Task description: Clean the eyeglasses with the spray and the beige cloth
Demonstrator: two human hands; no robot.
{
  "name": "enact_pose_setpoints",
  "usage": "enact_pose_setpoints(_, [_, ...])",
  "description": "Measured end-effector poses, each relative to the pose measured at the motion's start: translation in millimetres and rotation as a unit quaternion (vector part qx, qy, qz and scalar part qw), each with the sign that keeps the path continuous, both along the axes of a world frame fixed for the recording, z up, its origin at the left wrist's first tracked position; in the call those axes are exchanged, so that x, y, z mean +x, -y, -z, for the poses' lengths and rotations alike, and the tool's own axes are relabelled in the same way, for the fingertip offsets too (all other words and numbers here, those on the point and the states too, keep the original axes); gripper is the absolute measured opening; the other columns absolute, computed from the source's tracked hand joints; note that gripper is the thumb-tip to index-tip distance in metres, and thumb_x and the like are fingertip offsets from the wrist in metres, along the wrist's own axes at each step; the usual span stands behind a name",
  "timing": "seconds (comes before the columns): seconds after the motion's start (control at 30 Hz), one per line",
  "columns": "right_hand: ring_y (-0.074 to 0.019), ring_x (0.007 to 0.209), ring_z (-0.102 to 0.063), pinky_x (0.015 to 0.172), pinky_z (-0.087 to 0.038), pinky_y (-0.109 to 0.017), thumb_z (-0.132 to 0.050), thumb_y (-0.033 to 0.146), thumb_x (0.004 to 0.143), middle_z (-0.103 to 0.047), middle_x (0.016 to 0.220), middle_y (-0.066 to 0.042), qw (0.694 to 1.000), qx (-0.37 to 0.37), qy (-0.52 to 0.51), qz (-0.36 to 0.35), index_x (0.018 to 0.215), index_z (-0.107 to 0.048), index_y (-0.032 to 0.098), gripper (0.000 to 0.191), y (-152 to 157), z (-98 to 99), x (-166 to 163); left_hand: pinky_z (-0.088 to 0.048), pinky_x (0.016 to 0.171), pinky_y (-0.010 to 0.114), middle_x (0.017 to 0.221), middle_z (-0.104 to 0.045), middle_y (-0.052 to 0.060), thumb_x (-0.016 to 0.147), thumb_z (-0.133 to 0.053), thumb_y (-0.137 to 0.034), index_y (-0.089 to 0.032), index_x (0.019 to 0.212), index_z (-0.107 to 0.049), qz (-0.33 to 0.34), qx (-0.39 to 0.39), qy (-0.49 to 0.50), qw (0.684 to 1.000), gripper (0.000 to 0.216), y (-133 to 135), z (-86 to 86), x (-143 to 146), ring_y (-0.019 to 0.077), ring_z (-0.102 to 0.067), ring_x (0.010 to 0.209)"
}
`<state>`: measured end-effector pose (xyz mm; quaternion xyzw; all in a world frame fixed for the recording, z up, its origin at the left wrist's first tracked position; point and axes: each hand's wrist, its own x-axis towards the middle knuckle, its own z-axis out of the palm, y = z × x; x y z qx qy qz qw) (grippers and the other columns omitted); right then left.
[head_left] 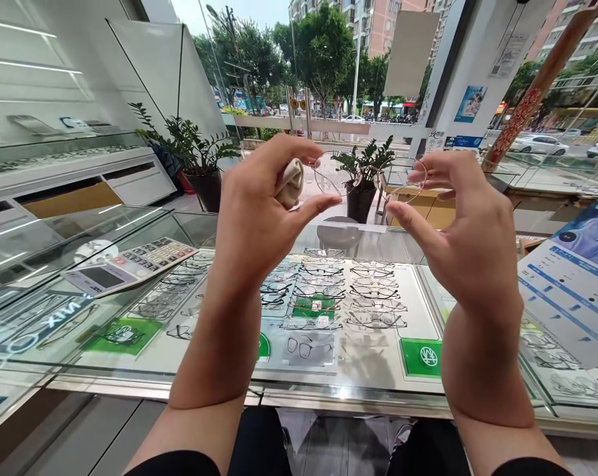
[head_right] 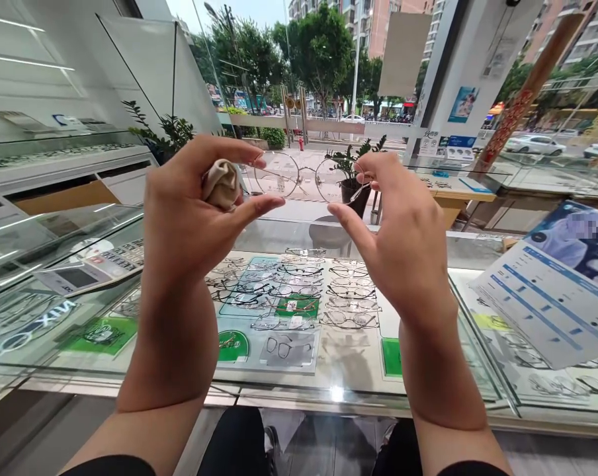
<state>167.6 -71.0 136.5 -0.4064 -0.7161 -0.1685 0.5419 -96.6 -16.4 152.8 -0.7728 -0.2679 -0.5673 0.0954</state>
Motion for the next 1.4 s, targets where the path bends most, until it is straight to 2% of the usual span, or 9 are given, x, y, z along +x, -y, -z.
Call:
enact_pose_setpoints(0.2, [-0.0361, 0.117, -0.076, 0.106, -0.062, -0.063, -0.072, 0.058, 0.105, -0.080, 0.124, -0.009, 1.000, 0.002, 0.004, 0.002, 0.134, -0.067, 0.034, 0.038, -1.6, 1.0, -0.2, -0.067, 0.102, 0.052, 0.116, -0.080, 0.005, 0.081, -0.096, -0.063, -0.030, 0.117, -0.076, 0.005, -0.017, 0.028, 0.999, 0.053, 1.6, 2.8, 6.6, 0.0316, -0.077, 0.107])
enact_pose_setpoints(0.4, [-0.0345, 0.118, -0.075, 0.109, -0.060, -0.060, -0.068, 0.057, 0.107, -0.080, 0.126, -0.009, 1.000, 0.008, 0.011, 0.004, 0.138, -0.067, 0.033, 0.039, 2.7, -1.0, 2.0, -0.065, 0.106, 0.059, 0.114, -0.079, 0.006, 0.080, -0.095, -0.067, -0.031, 0.114, -0.076, 0.015, -0.003, 0.041, 0.999, 0.052, 3.6, 2.9, 10.0, 0.0360, -0.076, 0.114])
enact_pose_setpoints(0.7, [-0.0364, 0.123, -0.074, 0.112, -0.059, -0.063, -0.068, 0.061, 0.106, -0.081, 0.130, -0.011, 1.000, 0.012, 0.018, 0.004, 0.137, -0.072, 0.031, 0.043, 6.0, -1.5, 7.8, -0.065, 0.101, 0.055, 0.105, -0.079, 0.006, 0.072, -0.098, -0.072, -0.030, 0.112, -0.078, 0.040, 0.005, 0.052, 0.998, 0.061, 6.3, -0.2, 9.8, 0.0338, -0.074, 0.103])
enact_pose_setpoints(0.9, [-0.0362, 0.127, -0.074, 0.117, -0.057, -0.063, -0.068, 0.062, 0.106, -0.081, 0.132, -0.010, 1.000, 0.008, 0.019, -0.002, 0.140, -0.071, 0.032, 0.046, 6.8, -2.4, 8.9, -0.066, 0.100, 0.053, 0.107, -0.080, 0.005, 0.078, -0.092, -0.075, -0.030, 0.111, -0.079, 0.020, 0.010, 0.043, 0.999, 0.057, 12.5, 0.0, 9.5, 0.0320, -0.077, 0.102])
enact_pose_setpoints(1.17, [-0.0359, 0.124, -0.075, 0.113, -0.059, -0.063, -0.066, 0.064, 0.106, -0.081, 0.127, -0.010, 1.000, -0.003, 0.020, 0.009, 0.138, -0.073, 0.031, 0.047, 8.9, -3.9, 9.0, -0.067, 0.100, 0.055, 0.106, -0.081, 0.006, 0.072, -0.097, -0.073, -0.032, 0.111, -0.079, 0.037, -0.020, 0.065, 0.997, 0.060, 13.3, -1.4, 11.3, 0.0337, -0.076, 0.102])
enact_pose_setpoints(1.4, [-0.0359, 0.120, -0.076, 0.111, -0.060, -0.063, -0.068, 0.064, 0.105, -0.081, 0.119, -0.010, 1.000, 0.014, 0.015, 0.001, 0.133, -0.075, 0.029, 0.045, 13.3, -6.5, 6.5, -0.069, 0.094, 0.050, 0.108, -0.080, 0.004, 0.081, -0.091, -0.075, -0.033, 0.115, -0.080, 0.046, -0.034, 0.043, 0.997, 0.055, 8.6, 0.7, 7.1, 0.0304, -0.078, 0.102])
